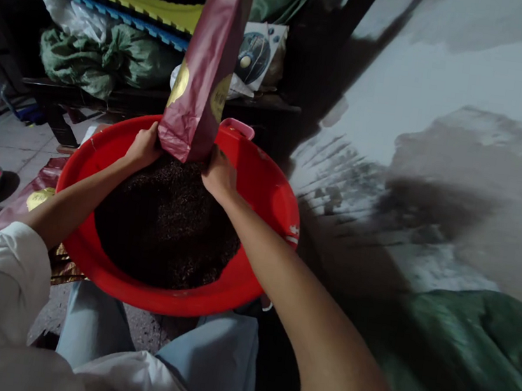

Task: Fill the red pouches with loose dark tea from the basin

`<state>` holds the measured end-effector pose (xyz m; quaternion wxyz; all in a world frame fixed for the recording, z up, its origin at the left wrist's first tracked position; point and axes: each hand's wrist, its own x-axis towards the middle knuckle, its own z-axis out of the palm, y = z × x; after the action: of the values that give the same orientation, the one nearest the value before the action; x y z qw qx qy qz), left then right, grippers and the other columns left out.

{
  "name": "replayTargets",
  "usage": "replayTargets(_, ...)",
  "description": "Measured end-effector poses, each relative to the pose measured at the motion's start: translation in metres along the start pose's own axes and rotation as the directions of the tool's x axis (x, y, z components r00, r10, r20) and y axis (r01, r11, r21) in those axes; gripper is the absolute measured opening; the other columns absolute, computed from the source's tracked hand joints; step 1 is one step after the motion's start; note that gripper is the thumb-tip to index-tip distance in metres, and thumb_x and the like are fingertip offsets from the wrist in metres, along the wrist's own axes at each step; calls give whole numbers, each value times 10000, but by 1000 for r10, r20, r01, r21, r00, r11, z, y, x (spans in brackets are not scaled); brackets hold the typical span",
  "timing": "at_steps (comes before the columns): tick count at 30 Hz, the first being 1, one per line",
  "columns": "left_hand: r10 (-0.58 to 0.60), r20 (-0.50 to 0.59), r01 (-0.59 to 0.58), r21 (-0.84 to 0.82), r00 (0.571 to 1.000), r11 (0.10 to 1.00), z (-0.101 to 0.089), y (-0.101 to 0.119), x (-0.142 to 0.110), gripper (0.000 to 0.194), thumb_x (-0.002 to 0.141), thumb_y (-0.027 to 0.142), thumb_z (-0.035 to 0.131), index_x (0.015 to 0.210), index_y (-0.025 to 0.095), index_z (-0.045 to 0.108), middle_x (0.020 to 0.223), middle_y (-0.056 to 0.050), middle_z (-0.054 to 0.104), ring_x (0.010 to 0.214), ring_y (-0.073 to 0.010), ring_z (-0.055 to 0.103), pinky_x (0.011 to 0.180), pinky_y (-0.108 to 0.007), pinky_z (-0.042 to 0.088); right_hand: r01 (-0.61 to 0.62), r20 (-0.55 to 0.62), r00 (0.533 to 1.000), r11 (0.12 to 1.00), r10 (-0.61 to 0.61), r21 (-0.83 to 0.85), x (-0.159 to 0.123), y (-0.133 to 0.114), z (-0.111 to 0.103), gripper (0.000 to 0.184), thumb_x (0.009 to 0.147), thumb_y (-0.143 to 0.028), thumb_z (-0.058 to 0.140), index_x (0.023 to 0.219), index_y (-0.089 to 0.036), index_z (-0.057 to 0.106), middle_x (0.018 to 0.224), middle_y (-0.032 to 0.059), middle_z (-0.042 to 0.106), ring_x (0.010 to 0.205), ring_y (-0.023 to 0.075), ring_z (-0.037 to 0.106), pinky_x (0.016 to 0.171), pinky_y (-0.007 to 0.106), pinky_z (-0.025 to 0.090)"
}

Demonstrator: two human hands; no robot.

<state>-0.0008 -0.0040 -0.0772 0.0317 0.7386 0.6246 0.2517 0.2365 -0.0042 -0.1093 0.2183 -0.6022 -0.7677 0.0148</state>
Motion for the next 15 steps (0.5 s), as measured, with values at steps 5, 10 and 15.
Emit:
replayTargets(5,-137,99,95,348,986,933,14,-21,2,443,1088,212,485,1509,91,553,1354,-247,754,1289,-409,739,1037,-470,579,30,60,998,974,-17,-224,28,16,1,482,1143,-194,332,1556,-182,581,1282,209,776,1060,328,763,849,380,489)
replayTargets(10,-154,176,61,447,972,893,26,-39,7,535,1146,228,345,1658,99,432,1488,-246,680,1316,-373,727,1036,-436,552,104,87,993,959,-83,-265,50,28,30,559,1161,-237,295,1678,-251,508,1343,175,771,1069,336,759,859,397,493)
replayTargets(15,-239,260,93,472,935,877,34,-50,7,506,1140,269,397,1590,61,500,1518,-279,642,1348,-394,707,1074,-457,557,115,205,977,950,-55,-292,52,25,68,568,1139,-179,320,1679,-168,494,1316,220,783,1146,339,761,929,401,518)
